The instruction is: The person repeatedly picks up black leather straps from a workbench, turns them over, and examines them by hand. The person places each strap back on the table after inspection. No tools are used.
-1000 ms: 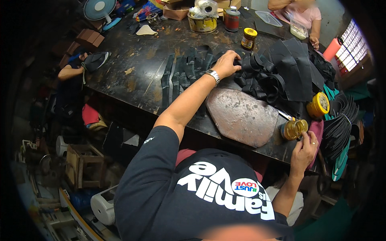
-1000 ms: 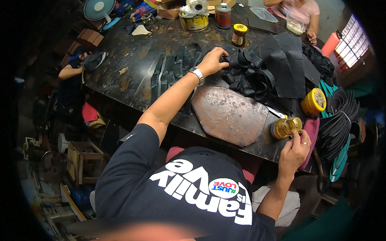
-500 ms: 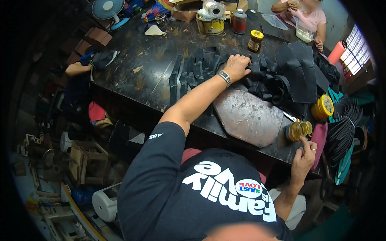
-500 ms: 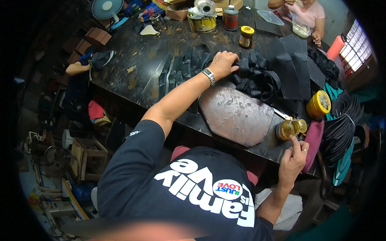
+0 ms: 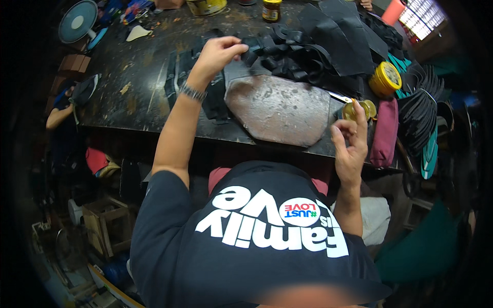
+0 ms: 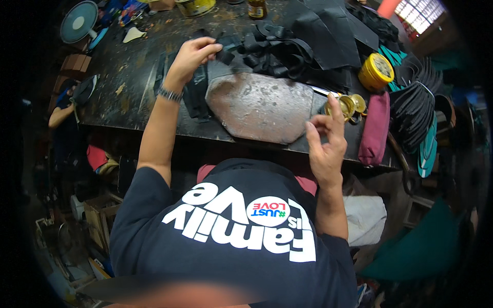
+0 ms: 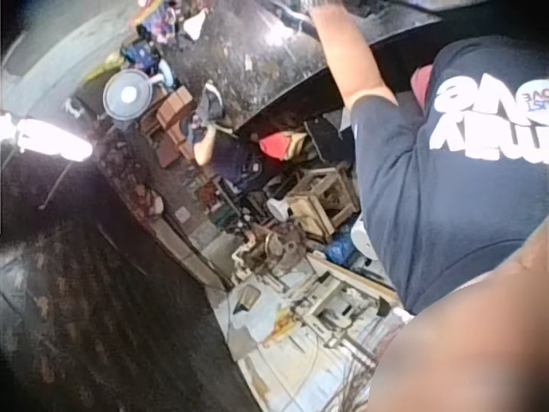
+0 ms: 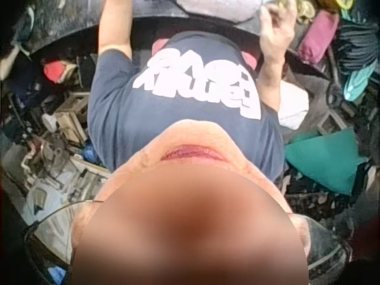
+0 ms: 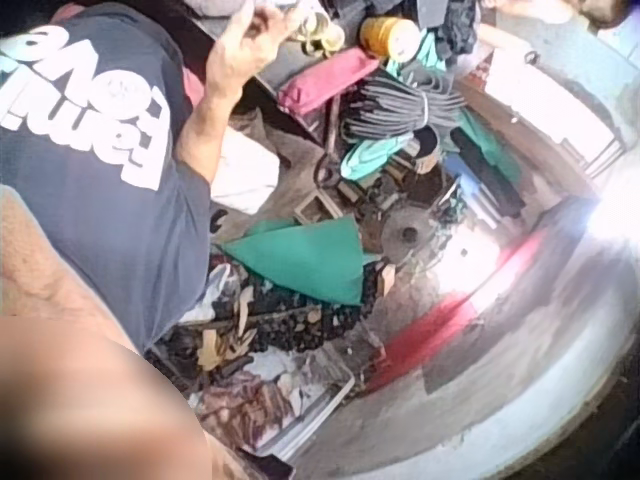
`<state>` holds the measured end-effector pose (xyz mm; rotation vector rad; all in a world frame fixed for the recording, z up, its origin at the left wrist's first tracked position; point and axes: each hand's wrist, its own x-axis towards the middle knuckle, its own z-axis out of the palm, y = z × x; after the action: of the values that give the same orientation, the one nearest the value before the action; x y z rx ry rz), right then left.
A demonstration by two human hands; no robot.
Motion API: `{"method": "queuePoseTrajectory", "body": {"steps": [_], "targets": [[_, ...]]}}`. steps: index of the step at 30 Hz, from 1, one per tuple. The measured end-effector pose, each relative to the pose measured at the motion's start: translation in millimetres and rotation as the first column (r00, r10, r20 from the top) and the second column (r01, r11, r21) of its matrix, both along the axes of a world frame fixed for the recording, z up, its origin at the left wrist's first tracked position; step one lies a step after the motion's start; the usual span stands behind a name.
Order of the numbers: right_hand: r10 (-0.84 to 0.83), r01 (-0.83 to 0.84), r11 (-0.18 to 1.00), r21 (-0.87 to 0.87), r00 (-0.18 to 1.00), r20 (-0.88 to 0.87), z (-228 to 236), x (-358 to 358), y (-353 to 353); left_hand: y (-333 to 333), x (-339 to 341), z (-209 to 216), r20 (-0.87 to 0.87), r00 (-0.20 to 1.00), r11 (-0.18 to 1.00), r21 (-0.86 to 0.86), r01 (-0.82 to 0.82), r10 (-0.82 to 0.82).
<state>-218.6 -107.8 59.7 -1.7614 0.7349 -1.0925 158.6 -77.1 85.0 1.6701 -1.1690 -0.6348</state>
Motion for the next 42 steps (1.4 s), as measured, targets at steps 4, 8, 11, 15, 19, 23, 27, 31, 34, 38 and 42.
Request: {"method": "queuePoseTrajectory", "body": {"steps": [4, 8, 11, 15, 19, 23, 27, 31, 34, 38, 42], "targets": [[0.074, -0.111, 0.977, 0.181, 0.977, 0.199, -8, 36, -7, 35, -75, -36, -0.567, 0.796, 0.96, -0.273, 0.061, -0.212], [0.181, -0.176, 0.982, -0.067, 0.98, 0.079, -19, 65, -14, 43, -131, -64, -0.724, 0.637, 0.954, -0.294, 0.06, -0.263], [0.237, -0.233, 0.967, -0.104, 0.971, 0.029, -27, 72, -13, 43, -145, -71, -0.735, 0.624, 0.96, -0.264, 0.097, -0.266], [0.183, -0.18, 0.978, -0.107, 0.983, 0.016, -32, 69, -10, 46, -144, -73, -0.764, 0.586, 0.963, -0.235, 0.135, -0.269], [0.18, -0.192, 0.97, -0.151, 0.98, -0.088, -31, 63, -11, 48, -133, -72, -0.811, 0.555, 0.983, -0.159, 0.095, -0.185], [0.185, -0.197, 0.931, -0.307, 0.98, -0.067, -26, 62, -11, 46, -133, -70, -0.711, 0.671, 0.975, -0.206, 0.086, -0.21], [0.2, -0.194, 0.889, -0.415, 0.979, -0.029, -18, 60, -8, 50, -143, -68, -0.502, 0.841, 0.96, -0.27, 0.071, -0.203], [0.084, -0.151, 0.76, -0.632, 0.987, -0.134, -9, 60, -4, 52, -151, -67, -0.354, 0.926, 0.958, -0.285, 0.028, -0.133], [0.055, -0.185, 0.68, -0.709, 0.978, -0.202, -5, 61, -4, 52, -153, -69, -0.322, 0.941, 0.945, -0.326, -0.005, -0.106], [0.103, -0.244, 0.805, -0.541, 0.955, -0.278, -7, 60, -2, 49, -148, -73, -0.551, 0.826, 0.958, -0.283, -0.052, -0.117], [0.212, -0.215, 0.976, -0.044, 0.976, -0.056, -14, 61, 5, 52, -150, -77, -0.589, 0.786, 0.938, -0.345, -0.033, -0.189]]}}
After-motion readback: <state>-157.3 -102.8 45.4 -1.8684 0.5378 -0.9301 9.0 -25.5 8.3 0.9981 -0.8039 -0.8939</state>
